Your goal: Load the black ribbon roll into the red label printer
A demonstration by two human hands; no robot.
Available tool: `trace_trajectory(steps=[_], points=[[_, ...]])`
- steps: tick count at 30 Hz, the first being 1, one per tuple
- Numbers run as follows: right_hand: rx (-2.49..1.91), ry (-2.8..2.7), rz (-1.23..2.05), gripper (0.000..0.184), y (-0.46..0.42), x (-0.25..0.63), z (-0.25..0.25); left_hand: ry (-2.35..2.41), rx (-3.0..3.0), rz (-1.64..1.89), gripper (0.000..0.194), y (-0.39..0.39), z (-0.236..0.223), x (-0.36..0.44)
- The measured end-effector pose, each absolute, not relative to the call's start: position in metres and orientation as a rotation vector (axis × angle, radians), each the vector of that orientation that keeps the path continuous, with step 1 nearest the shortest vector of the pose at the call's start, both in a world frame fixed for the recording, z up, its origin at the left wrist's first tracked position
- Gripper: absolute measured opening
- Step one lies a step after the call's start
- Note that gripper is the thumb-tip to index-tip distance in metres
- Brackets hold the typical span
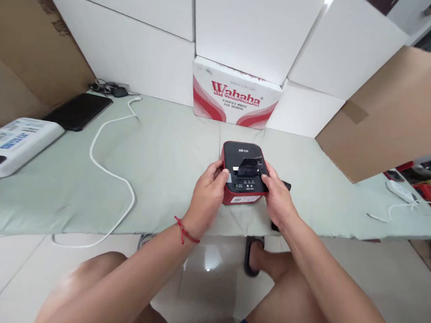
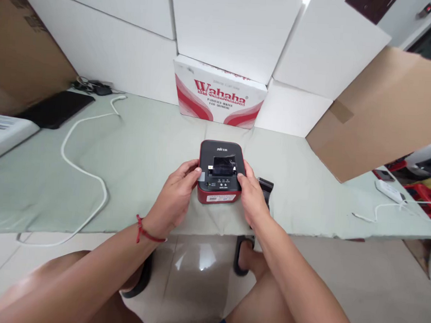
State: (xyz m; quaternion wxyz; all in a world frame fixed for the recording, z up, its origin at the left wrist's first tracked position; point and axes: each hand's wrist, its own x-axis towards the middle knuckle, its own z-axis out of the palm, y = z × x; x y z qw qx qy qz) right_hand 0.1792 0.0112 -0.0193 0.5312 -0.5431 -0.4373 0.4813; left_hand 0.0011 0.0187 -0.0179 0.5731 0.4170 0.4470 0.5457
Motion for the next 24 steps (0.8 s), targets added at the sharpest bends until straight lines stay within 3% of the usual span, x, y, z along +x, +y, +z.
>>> trace_trajectory(steps=[5, 14, 20, 24], points=[[-1.35, -1.085, 1.158, 0.054, 0.013, 0.201, -0.012, 1.143, 0.981, 1.194, 0.04, 0.032, -0.014, -0.014], [-1.217, -1.921, 0.442, 0.061, 0.024, 0.227, 0.007, 1.309, 1.127, 1.081, 0.045, 0.052, -0.02, -0.04], [-0.87, -2.273, 0.18, 0.036, 0.02, 0.222, 0.002, 1.279, 1.314, 0.918, 0.035, 0.057, -0.026, -0.054], [-0.81, -2.377, 0.141, 0.043, 0.012, 0.231, -0.002, 1.351, 1.441, 1.017, 0.021, 0.05, -0.028, -0.061]])
